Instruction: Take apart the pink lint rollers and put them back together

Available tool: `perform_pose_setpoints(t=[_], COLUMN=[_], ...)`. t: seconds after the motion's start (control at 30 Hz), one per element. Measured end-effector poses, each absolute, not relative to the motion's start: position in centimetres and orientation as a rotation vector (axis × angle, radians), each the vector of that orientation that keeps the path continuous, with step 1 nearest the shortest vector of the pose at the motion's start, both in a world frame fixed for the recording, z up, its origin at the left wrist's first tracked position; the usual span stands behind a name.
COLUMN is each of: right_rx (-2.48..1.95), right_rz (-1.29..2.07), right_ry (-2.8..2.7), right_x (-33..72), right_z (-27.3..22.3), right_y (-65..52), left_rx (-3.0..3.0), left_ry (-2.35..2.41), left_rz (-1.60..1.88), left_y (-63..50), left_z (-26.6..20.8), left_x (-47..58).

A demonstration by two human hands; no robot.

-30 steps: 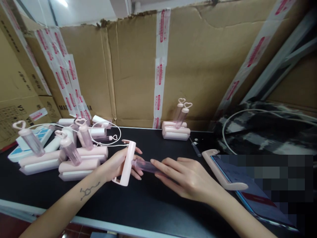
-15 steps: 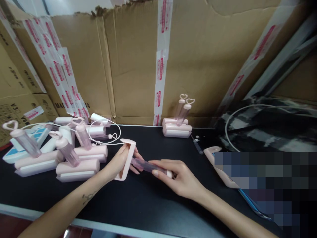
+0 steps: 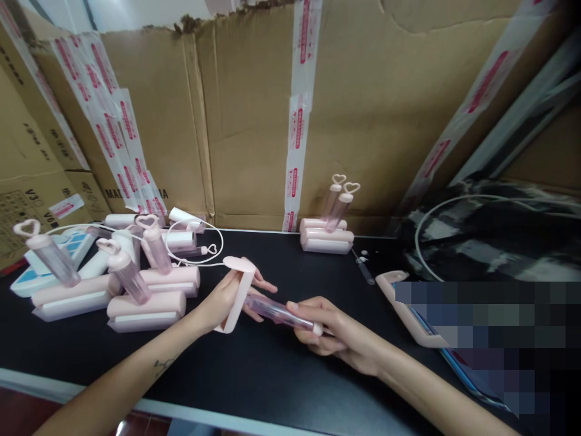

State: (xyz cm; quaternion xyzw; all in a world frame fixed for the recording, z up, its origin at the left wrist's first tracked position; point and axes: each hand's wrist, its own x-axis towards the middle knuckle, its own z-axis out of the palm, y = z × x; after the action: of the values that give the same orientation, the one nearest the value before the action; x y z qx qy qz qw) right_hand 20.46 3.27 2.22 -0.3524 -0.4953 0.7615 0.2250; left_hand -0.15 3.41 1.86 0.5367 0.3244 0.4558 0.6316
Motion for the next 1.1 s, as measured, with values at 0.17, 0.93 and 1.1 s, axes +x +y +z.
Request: perform_pose_setpoints(t=[0.17, 0.93, 1.1], right_rx=[-0.907, -1.253, -1.365], right_rz=[2.641, 0.952, 0.641], right_ry=[-0.980, -1.898, -2.323], right_x=[20.7, 23.7, 24.9], right_z=[2.0, 4.3, 3.3], right_y=[3.7, 6.0, 6.2], left_rx=[1.360, 1.784, 2.391], left_ry=[0.558, 1.002, 1.165], left_rz=[1.081, 1.659, 1.195], left_y=[2.9, 3.6, 2.9], left_z=[1.9, 3.7, 1.6], left_x=[-0.2, -2.0, -0.3])
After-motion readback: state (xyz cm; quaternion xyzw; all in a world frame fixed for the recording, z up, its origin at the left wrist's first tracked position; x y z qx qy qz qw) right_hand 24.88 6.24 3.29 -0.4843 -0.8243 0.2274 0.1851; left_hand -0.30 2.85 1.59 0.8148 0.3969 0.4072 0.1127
